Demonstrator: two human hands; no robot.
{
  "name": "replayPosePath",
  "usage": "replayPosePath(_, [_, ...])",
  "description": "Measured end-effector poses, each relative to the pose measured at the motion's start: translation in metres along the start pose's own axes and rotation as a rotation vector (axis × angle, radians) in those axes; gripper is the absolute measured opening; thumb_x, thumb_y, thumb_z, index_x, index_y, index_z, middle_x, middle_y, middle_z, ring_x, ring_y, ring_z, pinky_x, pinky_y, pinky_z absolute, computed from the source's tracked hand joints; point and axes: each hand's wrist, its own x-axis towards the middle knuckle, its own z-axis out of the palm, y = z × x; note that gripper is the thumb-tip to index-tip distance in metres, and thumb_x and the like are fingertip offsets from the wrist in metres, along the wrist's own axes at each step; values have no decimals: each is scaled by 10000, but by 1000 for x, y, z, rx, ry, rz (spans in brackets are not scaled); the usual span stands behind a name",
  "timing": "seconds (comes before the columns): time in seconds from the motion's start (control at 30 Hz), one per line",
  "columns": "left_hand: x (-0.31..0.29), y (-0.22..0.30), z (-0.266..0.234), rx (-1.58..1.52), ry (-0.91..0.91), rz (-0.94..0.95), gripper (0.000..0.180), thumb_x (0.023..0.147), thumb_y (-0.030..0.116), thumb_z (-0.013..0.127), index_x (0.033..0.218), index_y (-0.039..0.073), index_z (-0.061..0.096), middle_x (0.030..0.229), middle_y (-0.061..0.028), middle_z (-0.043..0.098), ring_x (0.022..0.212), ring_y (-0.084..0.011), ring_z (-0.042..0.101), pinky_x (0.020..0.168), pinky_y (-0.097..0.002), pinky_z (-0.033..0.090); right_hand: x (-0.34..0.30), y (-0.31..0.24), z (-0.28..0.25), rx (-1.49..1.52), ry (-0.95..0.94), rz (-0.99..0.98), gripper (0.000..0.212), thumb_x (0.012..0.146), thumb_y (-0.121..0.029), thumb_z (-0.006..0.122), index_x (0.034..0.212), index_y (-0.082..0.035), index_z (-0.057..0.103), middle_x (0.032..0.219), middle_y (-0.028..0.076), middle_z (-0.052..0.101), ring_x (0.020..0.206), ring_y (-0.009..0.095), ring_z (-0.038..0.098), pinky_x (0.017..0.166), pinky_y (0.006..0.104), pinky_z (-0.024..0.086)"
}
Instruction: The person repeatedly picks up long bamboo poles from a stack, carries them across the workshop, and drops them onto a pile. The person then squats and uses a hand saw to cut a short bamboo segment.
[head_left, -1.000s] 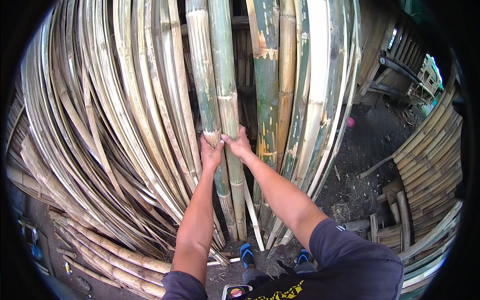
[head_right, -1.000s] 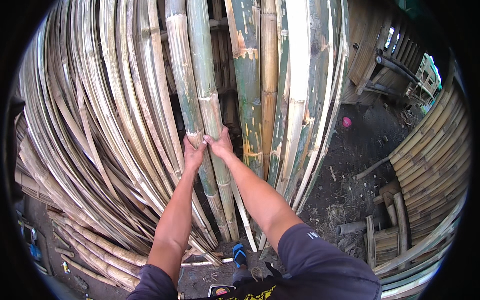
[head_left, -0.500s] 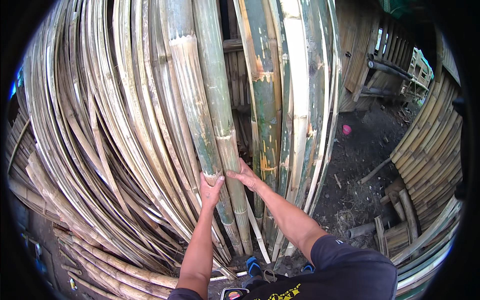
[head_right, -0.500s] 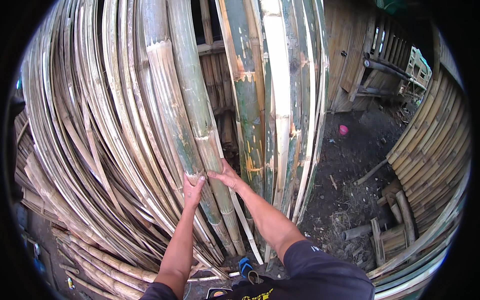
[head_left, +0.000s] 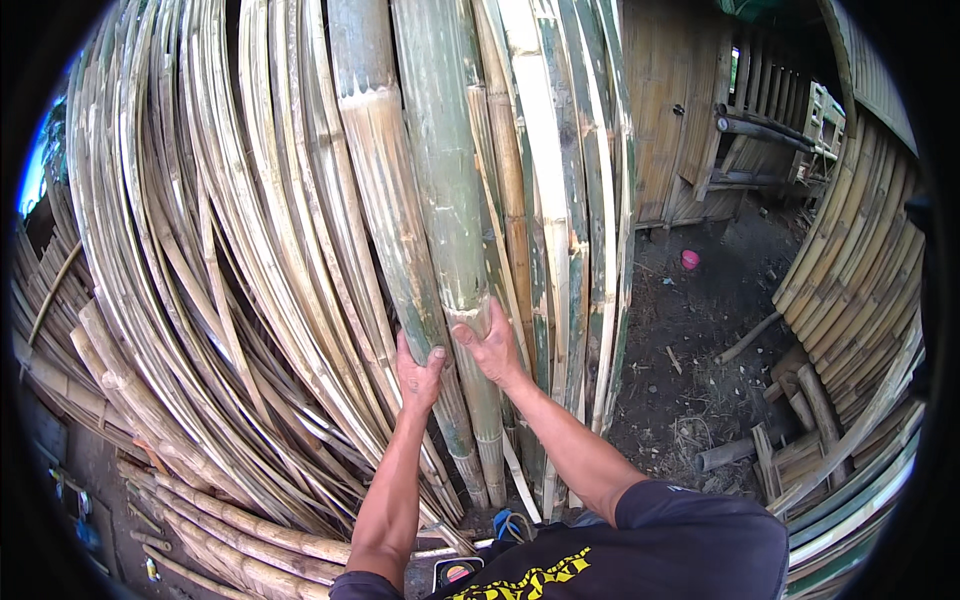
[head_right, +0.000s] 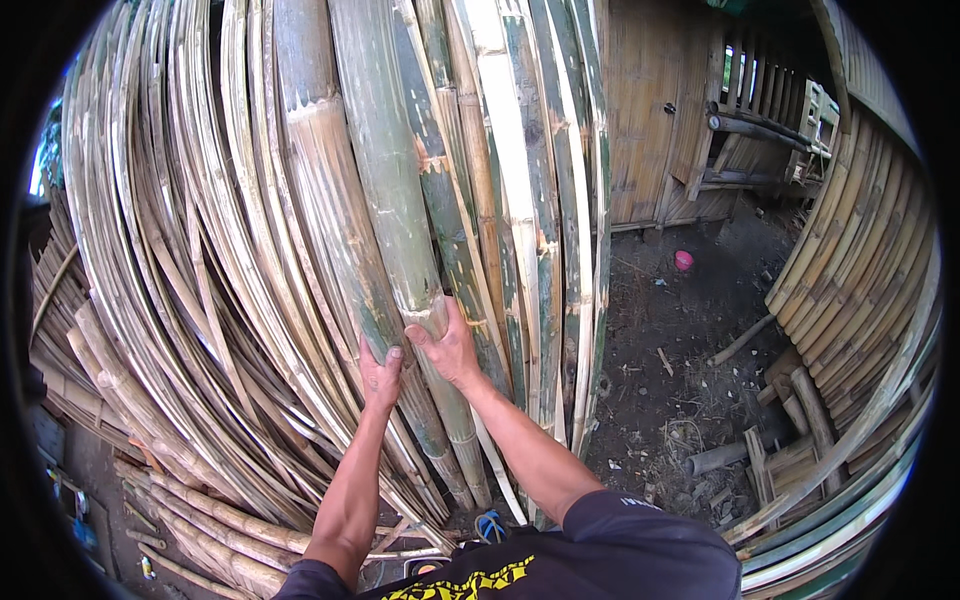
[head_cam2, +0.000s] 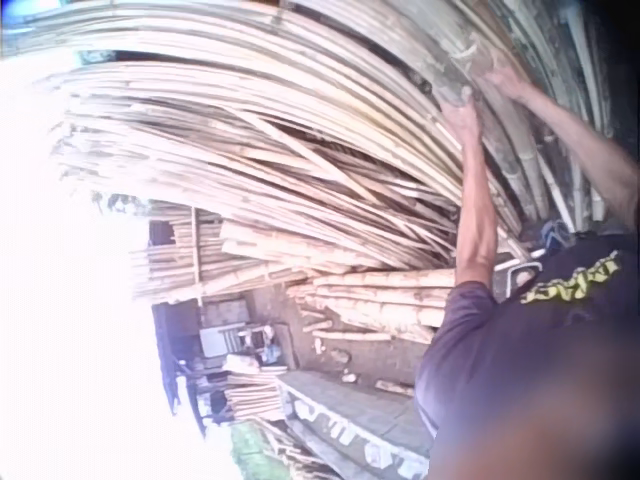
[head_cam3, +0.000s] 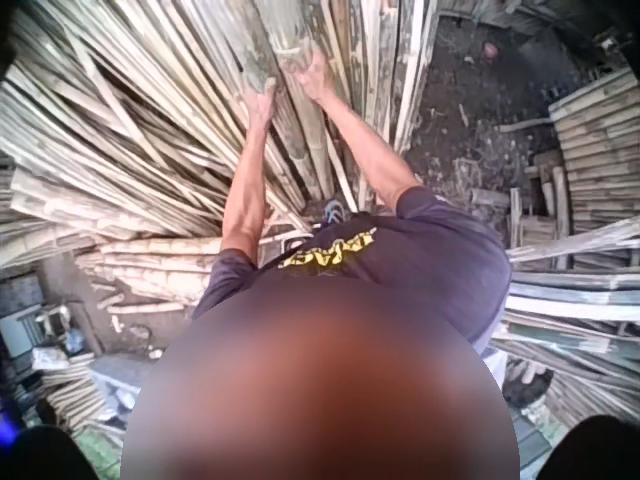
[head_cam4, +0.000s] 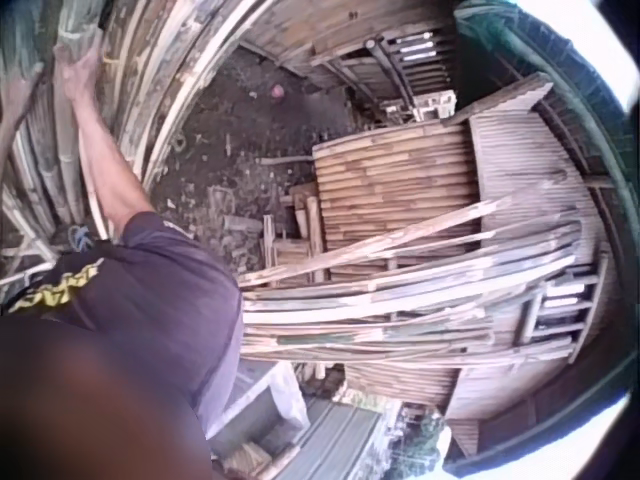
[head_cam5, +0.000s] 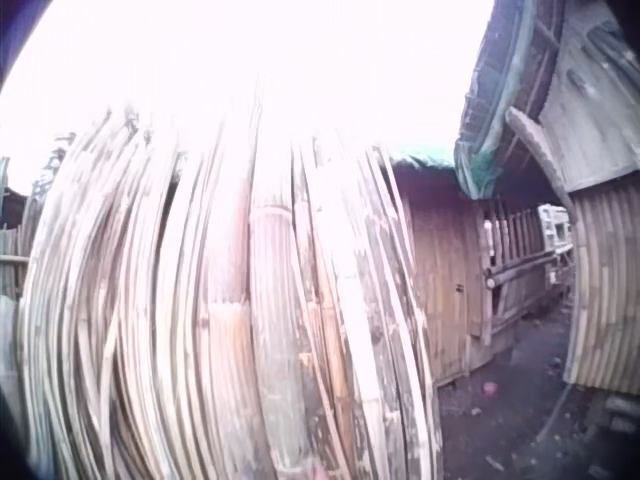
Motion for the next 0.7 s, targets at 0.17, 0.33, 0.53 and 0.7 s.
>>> replayPosePath(0.17, [-16, 77, 36, 1, -60, -13, 759, 850, 404, 767, 1391, -13, 436, 1189, -124, 641, 1049, -217, 618, 946, -371, 487, -11, -67, -53, 21, -28, 31, 1003, 746, -679, 767, 1342, 69, 465, 1268, 213, 604, 1185, 282, 585, 1025, 389, 441])
replayPosePath(0.33, [-19, 191, 81, 158, -17, 117, 609, 887, 337, 729, 1336, -7, 505, 1143, -133, 662, 1018, -200, 624, 921, -343, 489, 15, -123, -96, 148, -26, -63, 1070, 741, -713, 742, 1382, 86, 429, 1303, 247, 586, 1233, 317, 564, 1050, 391, 428])
replayPosePath(0.53, [-46, 265, 116, 181, -67, 17, 553, 894, 313, 719, 1308, -8, 542, 1125, -126, 676, 1002, -187, 625, 914, -336, 488, -5, -179, -148, 457, -132, -11, 849, 833, -526, 774, 1409, -10, 424, 1332, 132, 567, 1226, 229, 533, 1070, 383, 408])
replayPosePath(0.7, [-94, 274, 110, 163, -138, -86, 544, 870, 295, 744, 1285, -12, 572, 1127, -122, 682, 995, -178, 632, 909, -328, 490, -59, -194, -166, 567, -143, 169, 815, 815, -435, 827, 1387, -4, 438, 1293, 141, 591, 1176, 242, 574, 1033, 381, 450])
